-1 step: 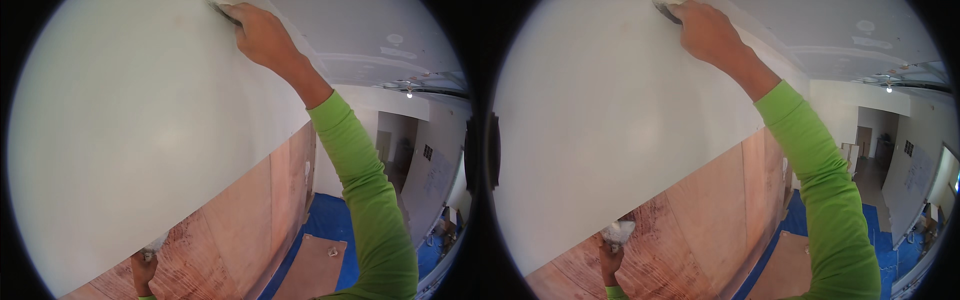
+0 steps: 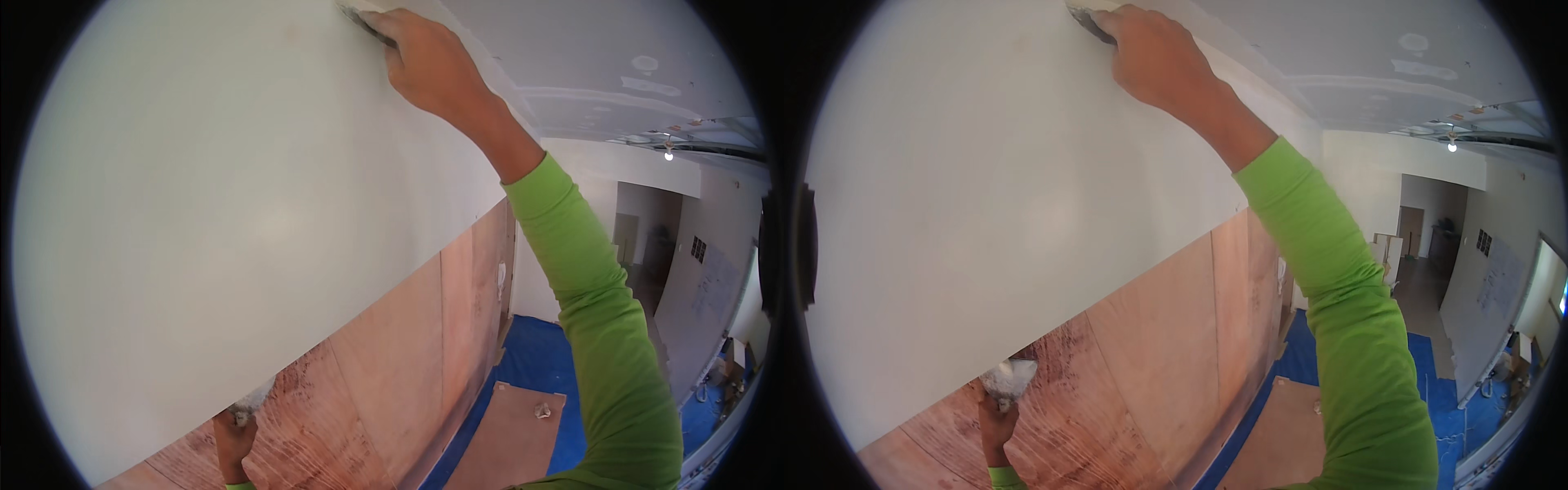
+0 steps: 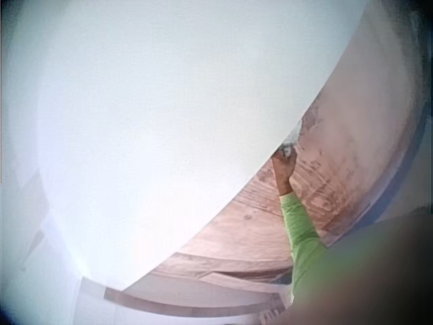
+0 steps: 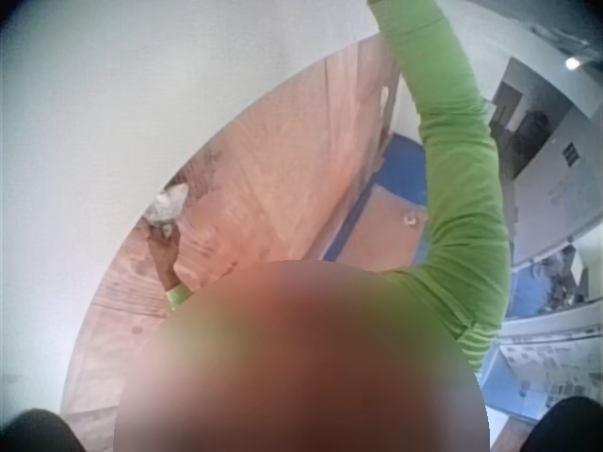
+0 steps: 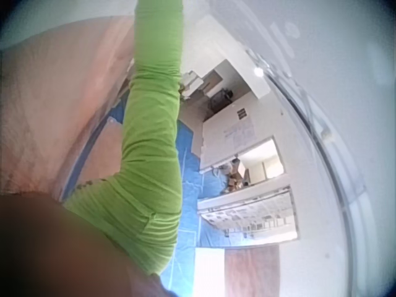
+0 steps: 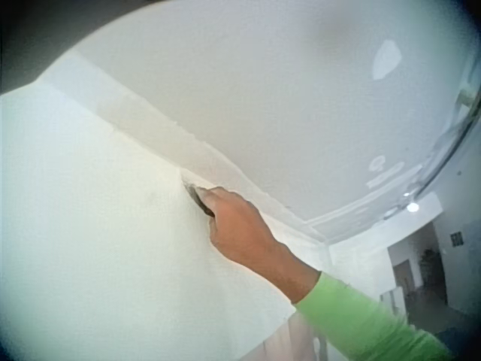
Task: The person applies plaster to the upper wall near the ceiling using a trowel and a smaller scraper. They repeatedly scoop plaster from a cardboard sheet on the floor and smooth it onto the wall surface.
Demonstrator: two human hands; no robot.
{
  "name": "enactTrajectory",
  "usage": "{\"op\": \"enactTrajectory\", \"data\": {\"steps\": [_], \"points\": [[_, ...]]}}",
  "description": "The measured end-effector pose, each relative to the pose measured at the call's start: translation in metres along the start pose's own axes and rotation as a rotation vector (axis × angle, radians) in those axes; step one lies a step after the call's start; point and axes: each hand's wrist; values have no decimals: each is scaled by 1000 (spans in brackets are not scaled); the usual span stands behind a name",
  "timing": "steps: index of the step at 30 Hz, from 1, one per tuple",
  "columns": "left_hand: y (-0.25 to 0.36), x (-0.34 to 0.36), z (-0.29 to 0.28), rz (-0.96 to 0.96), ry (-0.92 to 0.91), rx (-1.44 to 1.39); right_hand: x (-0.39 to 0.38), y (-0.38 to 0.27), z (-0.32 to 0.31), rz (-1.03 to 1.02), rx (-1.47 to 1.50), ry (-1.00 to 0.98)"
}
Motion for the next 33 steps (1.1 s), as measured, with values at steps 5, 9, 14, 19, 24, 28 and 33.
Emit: {"op": "enactTrajectory", "data": {"steps": [5,9,14,19,24,28,33], "points": [[10,0,-3,-71,-38,61,-30,8,-10,-129,102,-23],[10,4,1,-4,18,95,-29,20,-42,-92,103,-172],[7,6,3,-27,21,73,3,22,-50,-46,36,-39],[9,7,2,18,26,94,24,14,-39,-47,27,-67],[10,7,3,-56,30,77,26,5,-30,-79,42,-20],[10,7,3,-36,53,70,28,3,-28,-71,33,-8],[15,6,1,-96,21,89,28,-3,-25,-30,35,-28]]}}
Point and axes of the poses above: each hand's wrist, its own x-axis towards the middle knuckle, its own z-axis out of the palm, y = z × x, and after that the axes turned 6 degrees about z, right-handed
